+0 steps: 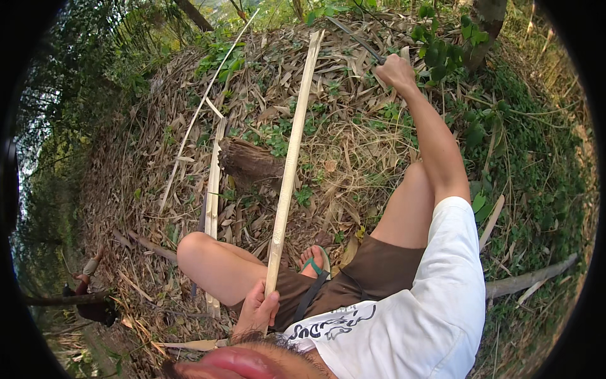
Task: The person shaves a long bamboo strip using a machete, performing repeated scraping motions while sitting on the ground outdoors.
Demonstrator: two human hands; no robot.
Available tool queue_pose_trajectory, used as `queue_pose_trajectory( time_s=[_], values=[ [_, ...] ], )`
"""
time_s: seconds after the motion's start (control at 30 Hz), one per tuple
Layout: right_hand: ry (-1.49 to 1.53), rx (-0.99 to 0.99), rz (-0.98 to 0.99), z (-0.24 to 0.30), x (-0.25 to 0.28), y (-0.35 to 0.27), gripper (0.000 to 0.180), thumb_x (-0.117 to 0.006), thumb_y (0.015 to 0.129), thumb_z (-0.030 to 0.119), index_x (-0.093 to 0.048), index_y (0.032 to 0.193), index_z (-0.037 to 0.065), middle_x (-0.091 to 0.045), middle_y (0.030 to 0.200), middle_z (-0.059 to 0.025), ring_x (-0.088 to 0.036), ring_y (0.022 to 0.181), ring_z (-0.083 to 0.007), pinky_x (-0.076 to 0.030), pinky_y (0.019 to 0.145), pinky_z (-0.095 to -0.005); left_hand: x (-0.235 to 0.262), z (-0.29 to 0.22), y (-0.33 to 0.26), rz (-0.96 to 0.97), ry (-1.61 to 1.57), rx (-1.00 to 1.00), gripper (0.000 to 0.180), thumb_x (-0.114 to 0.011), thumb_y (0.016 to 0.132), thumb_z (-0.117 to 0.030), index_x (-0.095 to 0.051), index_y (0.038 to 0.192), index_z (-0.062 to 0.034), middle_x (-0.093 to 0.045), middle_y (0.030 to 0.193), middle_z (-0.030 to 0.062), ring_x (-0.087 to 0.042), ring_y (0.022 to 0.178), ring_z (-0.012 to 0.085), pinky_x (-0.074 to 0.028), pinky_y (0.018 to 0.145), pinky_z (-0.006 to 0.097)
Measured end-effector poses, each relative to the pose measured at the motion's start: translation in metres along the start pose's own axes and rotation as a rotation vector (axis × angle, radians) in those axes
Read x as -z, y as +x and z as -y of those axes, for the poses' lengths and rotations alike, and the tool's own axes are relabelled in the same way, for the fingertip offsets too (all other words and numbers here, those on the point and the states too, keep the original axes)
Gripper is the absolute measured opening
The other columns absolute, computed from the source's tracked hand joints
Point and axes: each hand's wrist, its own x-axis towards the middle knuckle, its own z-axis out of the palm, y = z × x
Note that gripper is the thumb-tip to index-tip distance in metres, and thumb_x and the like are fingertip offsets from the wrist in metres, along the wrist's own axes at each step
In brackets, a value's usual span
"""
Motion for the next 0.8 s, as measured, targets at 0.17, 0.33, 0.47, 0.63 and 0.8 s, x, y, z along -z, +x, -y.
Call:
queue_pose_trajectory(
  time_s=[0.17,0.33,0.47,0.63,0.8],
  values=[
    [0.012,-0.324,0.044,-0.094,-0.038,-0.019,0.033,-0.059,0.079,0.023,-0.067,0.089,-0.007,-0.070,0.095,-0.0256,-0.068,0.090,-0.0411,-0.051,0.077,-0.0499,0.016,0.030,0.005,0.151,-0.300,-0.156,0.031,-0.054,0.105,-0.035,-0.045,0.105,-0.0058,-0.047,0.060,-0.0010,-0.038,0.040,0.0049,-0.031,0.037,0.020],
    [-0.079,-0.183,0.095,-0.083,-0.031,-0.034,0.027,-0.061,0.079,0.021,-0.067,0.085,-0.005,-0.069,0.089,-0.0228,-0.067,0.083,-0.0403,-0.050,0.073,-0.0509,0.029,0.010,0.040,0.434,-0.639,-0.105,0.050,-0.040,0.101,-0.065,-0.037,0.092,-0.0163,-0.040,0.054,-0.0037,-0.032,0.037,0.0043,-0.027,0.036,0.019],
    [0.044,-0.013,0.146,-0.051,-0.026,-0.033,0.026,-0.062,0.079,0.022,-0.068,0.084,-0.002,-0.069,0.081,-0.0202,-0.066,0.076,-0.0378,-0.050,0.069,-0.0496,0.037,0.014,0.066,0.671,-0.947,0.005,0.052,-0.040,0.099,-0.069,-0.036,0.090,-0.0170,-0.038,0.050,-0.0061,-0.035,0.034,0.0029,-0.028,0.033,0.017],
    [0.545,0.027,0.243,-0.012,-0.028,-0.049,0.030,-0.070,0.083,0.030,-0.062,0.075,0.003,-0.060,0.062,-0.0070,-0.058,0.053,-0.0198,-0.045,0.053,-0.0380,0.030,0.007,0.077,0.752,-0.998,-0.028,0.053,-0.035,0.100,-0.068,-0.036,0.089,-0.0169,-0.038,0.050,-0.0059,-0.035,0.033,0.0034,-0.027,0.032,0.017],
    [0.884,0.048,0.325,0.043,-0.007,-0.090,0.026,-0.070,0.088,0.024,-0.059,0.076,0.003,-0.051,0.056,-0.0009,-0.046,0.044,-0.0127,-0.037,0.044,-0.0321,0.024,-0.012,0.082,0.673,-1.005,-0.064,0.050,-0.029,0.104,-0.063,-0.038,0.092,-0.0147,-0.038,0.054,-0.0040,-0.034,0.035,0.0046,-0.028,0.035,0.017]
  ],
)
